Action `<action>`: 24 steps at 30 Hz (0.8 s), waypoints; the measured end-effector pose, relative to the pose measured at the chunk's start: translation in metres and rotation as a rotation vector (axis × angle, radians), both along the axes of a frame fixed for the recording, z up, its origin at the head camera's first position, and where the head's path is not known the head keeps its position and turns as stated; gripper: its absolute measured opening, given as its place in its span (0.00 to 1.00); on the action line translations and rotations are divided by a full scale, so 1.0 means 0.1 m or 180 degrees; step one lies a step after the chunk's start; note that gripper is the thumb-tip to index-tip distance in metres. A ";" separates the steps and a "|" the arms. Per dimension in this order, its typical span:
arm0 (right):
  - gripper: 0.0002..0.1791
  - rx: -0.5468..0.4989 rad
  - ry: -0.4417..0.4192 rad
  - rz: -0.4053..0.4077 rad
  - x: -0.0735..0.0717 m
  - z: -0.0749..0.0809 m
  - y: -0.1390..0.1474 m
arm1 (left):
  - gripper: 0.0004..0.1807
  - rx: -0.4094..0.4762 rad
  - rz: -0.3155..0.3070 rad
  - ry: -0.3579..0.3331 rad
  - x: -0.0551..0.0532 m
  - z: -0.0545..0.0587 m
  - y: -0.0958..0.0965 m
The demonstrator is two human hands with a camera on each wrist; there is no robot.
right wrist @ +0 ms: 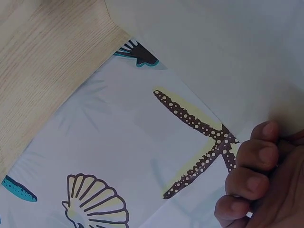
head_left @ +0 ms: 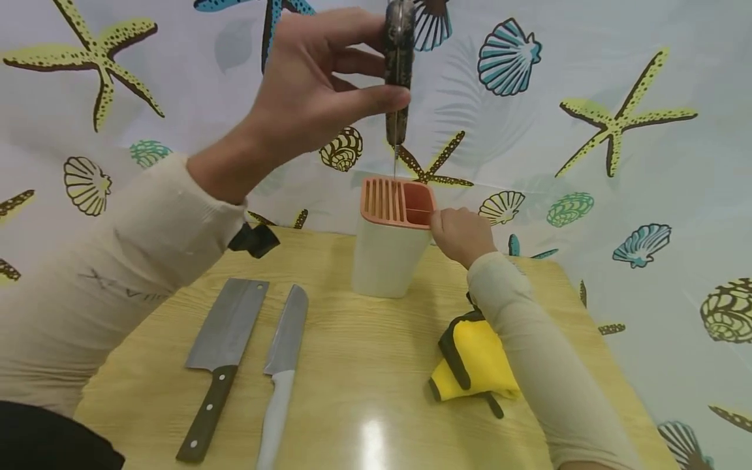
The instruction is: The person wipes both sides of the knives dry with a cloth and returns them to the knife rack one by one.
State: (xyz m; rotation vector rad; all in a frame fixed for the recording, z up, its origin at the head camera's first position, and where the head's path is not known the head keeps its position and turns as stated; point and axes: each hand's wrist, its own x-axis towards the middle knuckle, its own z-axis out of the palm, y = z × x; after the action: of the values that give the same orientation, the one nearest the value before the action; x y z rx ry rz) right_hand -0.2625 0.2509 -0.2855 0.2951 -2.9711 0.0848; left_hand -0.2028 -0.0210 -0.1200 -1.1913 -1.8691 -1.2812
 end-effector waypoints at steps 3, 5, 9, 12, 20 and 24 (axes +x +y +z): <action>0.31 0.0008 -0.0047 -0.0055 0.01 0.00 0.05 | 0.22 -0.0035 0.0015 -0.0214 -0.07 0.01 0.15; 0.31 0.0024 -0.0088 -0.0073 0.00 0.00 0.06 | 0.23 -0.0051 0.0012 -0.0311 -0.10 0.00 0.22; 0.32 0.0054 -0.0097 -0.0088 0.00 0.01 0.06 | 0.22 -0.0055 0.0018 -0.0353 -0.16 -0.04 0.31; 0.31 0.0035 -0.0092 -0.0071 0.01 0.00 0.06 | 0.21 -0.0038 0.0044 -0.0370 -0.20 -0.08 0.35; 0.31 0.0065 -0.0048 -0.0030 0.01 -0.01 0.04 | 0.23 -0.0012 0.0115 -0.0361 -0.26 -0.08 0.29; 0.32 0.0085 -0.0036 -0.0074 -0.01 -0.02 0.03 | 0.23 -0.0014 0.0079 -0.0438 -0.29 -0.11 0.30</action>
State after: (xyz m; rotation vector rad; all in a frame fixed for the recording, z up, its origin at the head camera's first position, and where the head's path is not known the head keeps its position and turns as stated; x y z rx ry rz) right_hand -0.2630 0.2543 -0.2875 0.2641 -2.9881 0.0442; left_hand -0.2316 0.0094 -0.1307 -1.1033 -1.9786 -1.3767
